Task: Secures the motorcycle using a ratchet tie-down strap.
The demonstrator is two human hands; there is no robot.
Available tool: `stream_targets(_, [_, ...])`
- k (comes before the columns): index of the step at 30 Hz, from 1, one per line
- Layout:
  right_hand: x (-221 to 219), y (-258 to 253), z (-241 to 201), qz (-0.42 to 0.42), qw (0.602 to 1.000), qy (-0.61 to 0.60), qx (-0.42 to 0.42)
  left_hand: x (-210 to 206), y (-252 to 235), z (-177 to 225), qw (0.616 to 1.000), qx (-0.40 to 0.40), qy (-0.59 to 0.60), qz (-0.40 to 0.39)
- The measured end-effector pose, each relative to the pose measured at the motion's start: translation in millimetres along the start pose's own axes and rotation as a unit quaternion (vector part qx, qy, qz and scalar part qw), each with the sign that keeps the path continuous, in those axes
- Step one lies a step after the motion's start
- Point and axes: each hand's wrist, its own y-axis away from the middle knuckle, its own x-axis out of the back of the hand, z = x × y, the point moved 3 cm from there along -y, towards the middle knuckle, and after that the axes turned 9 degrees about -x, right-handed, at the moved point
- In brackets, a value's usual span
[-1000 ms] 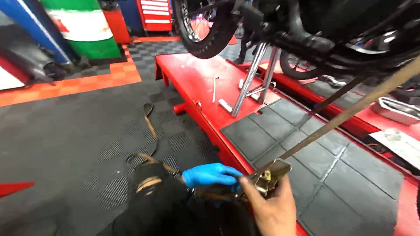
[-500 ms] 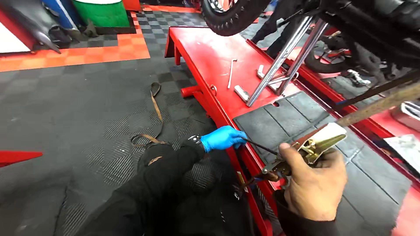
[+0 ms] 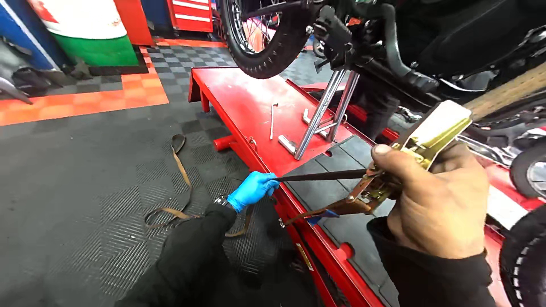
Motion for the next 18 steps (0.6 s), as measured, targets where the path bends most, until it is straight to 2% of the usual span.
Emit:
stream_targets(2, [-4.0,2.3,-0.3,0.010,1.000,0.013,0.004,-3.6,7.2,3.0,1.000,-0.004,-0.014,0.006])
stream_targets(4, [-6.0,5.3,-0.1,0.022,0.999,0.039,0.014,-13.0,15.9,3.6,0.999,0.026,-0.024,-0.003])
stream_targets(7, [-4.4,6.3,11.8,0.025,0.999,0.042,0.011,-33.8,36.3,1.8,0.988,0.140,-0.061,0.004])
stream_targets(10, [-1.8,5.4,21.4,0.009,0.999,0.032,0.012,-64.1,70.6,17.9,0.949,0.252,-0.069,0.175])
stream_targets(12, [-1.0,7.2,19.9,0.009,0.999,0.027,0.015,-98.3,97.8,45.0,0.919,0.255,-0.043,0.298])
stream_targets(13, [0.0,8.0,18.1,0.010,0.999,0.028,0.013,-118.8,110.4,61.9,0.908,0.264,-0.022,0.326])
stream_targets(15, [1.6,9.3,14.1,0.008,0.999,0.036,0.011,-158.1,131.4,88.0,0.883,0.371,0.067,0.278])
stream_targets(17, [2.9,11.7,11.7,0.005,0.999,0.037,0.012,-190.9,147.1,92.7,0.824,0.482,0.204,0.217])
stream_targets(18, [3.9,12.3,11.0,0.008,0.999,0.046,0.015,-202.1,149.4,89.0,0.798,0.503,0.264,0.203])
